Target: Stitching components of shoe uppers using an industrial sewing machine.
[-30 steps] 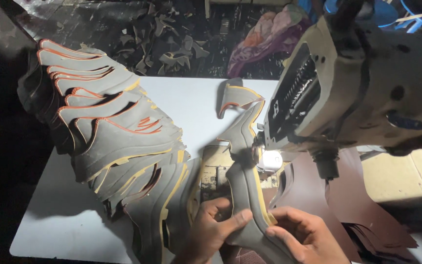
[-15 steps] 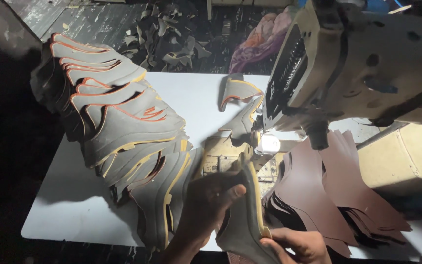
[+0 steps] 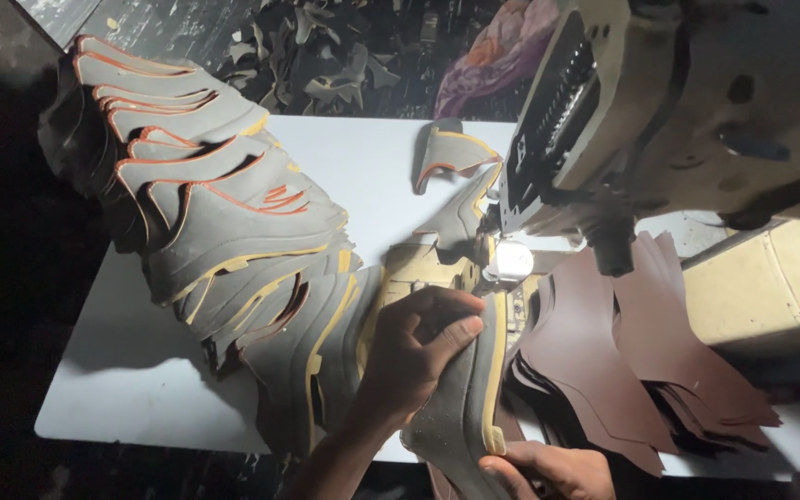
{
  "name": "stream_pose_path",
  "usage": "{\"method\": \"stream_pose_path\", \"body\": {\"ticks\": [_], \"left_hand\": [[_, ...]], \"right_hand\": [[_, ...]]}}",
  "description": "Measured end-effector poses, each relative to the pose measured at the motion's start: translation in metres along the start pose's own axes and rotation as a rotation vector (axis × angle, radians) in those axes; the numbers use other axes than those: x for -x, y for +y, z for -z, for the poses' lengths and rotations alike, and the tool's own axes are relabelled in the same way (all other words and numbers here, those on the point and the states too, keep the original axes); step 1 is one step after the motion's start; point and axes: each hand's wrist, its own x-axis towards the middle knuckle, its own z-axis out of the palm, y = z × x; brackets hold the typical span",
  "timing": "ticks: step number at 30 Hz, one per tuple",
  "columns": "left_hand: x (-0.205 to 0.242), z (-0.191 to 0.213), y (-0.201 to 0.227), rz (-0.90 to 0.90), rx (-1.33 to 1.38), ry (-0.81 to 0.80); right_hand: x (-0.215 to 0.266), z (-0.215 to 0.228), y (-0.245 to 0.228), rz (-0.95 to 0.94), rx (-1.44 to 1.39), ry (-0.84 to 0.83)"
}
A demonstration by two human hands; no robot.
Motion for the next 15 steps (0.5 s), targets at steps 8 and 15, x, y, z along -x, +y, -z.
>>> {"method": "stream_pose_path", "body": {"ticks": [8,15], "left_hand": [[-0.032,0.01,0.0,-0.045,-0.084,0.004],[-0.051,0.012,-0.001,-0.042,-0.198,0.031]], "right_hand": [[-0.02,-0.01,0.012,0.175,-0.209,-0.058],[-0.037,-0.011,-0.013,0.208,-0.22,-0.071]]}}
